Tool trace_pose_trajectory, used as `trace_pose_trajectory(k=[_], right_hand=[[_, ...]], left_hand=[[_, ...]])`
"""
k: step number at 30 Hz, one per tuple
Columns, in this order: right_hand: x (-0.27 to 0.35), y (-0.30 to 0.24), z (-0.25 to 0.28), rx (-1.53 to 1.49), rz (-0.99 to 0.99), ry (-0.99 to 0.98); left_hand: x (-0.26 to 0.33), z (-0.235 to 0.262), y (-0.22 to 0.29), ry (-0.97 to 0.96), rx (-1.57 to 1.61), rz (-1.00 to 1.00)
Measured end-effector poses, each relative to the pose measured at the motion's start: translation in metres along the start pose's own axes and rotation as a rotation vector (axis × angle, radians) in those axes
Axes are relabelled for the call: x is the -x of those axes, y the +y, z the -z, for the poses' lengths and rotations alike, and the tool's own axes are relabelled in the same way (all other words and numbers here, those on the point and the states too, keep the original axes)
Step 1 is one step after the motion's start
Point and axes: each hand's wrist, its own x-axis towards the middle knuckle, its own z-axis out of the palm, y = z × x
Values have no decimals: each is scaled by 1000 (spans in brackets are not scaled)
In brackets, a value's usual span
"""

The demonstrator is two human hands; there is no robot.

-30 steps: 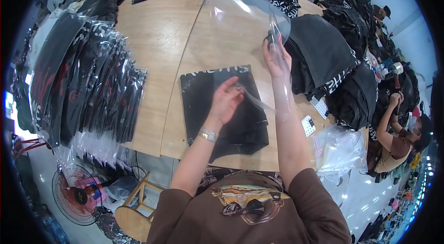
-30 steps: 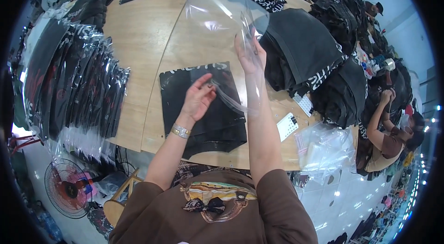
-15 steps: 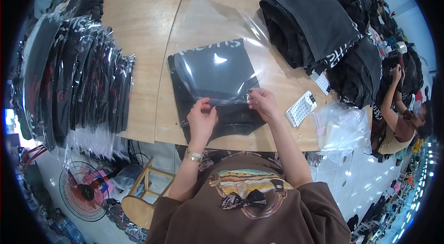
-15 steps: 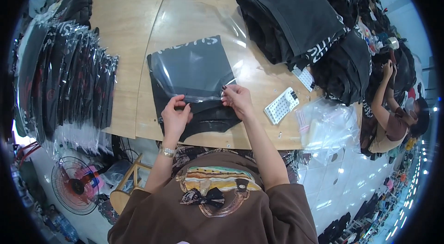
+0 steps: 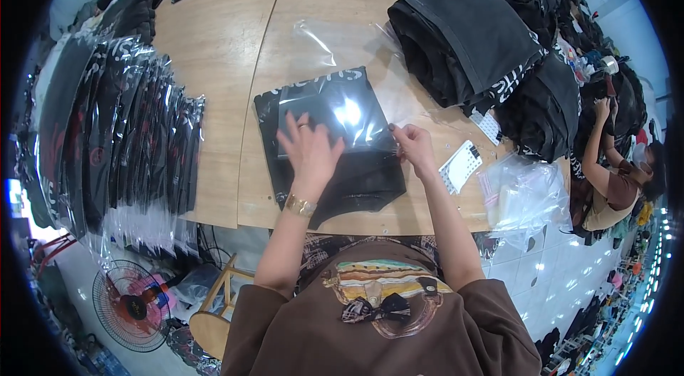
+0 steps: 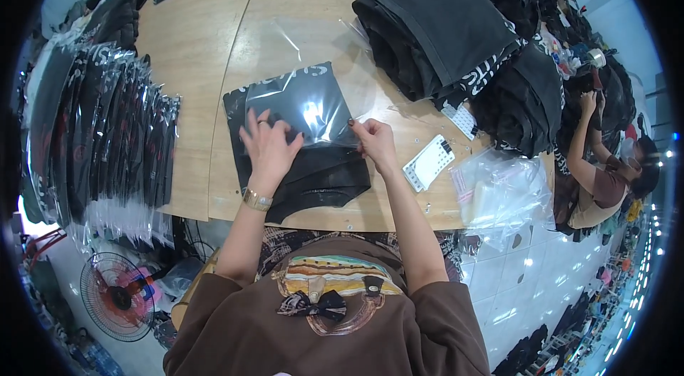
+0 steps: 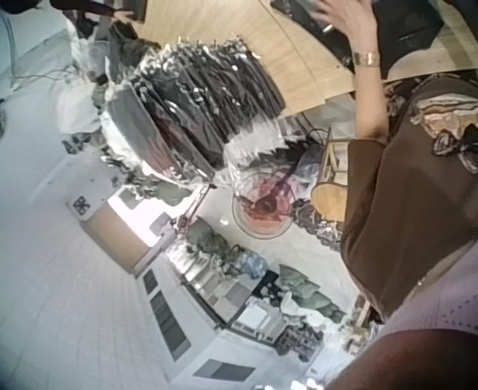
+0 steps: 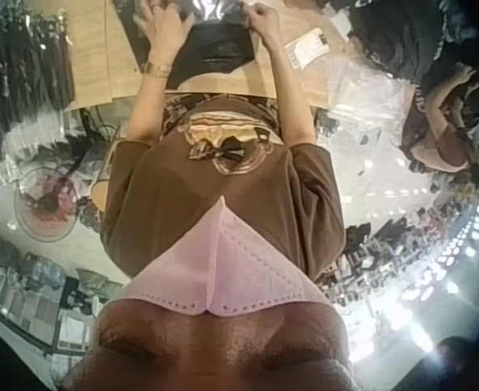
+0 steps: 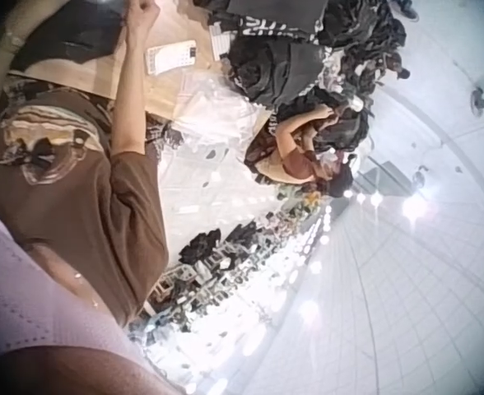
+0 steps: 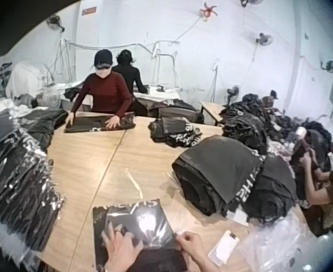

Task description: Bagging folded black shirts into plastic bags and adding labels.

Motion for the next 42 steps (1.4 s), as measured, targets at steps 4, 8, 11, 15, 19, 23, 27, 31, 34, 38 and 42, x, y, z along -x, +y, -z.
trace_pose_trajectory(k=[4, 8, 11, 15, 19, 23, 27, 31, 34, 38, 42], right_hand=[[-7, 15, 6, 100, -21, 157], [-5, 19, 0, 234, 228, 210], [7, -5, -14, 234, 267, 151], [9, -9, -2, 305, 344, 109], [15, -15, 17, 407, 362, 50], [13, -6, 19, 403, 266, 103], [8, -2, 6, 447, 178, 228], [21, -17, -10, 629, 298, 257], [30, -27, -13, 792, 399, 299], [31, -33, -12, 870, 463, 338], [36, -41, -10, 978, 552, 396]], left_hand=[[23, 10, -8, -152, -110, 145], [17, 32, 24, 168, 208, -194], [-4, 5, 33, 106, 309, -324], [-27, -9, 38, -203, 289, -292], [-26, -9, 29, -419, 363, -158], [5, 0, 31, -217, 306, -263], [51, -1, 33, -194, 53, -287], [44, 13, 42, -495, 151, 159], [31, 16, 54, 87, 127, -232], [1, -2, 46, 227, 209, -525], [0, -18, 22, 181, 163, -453]])
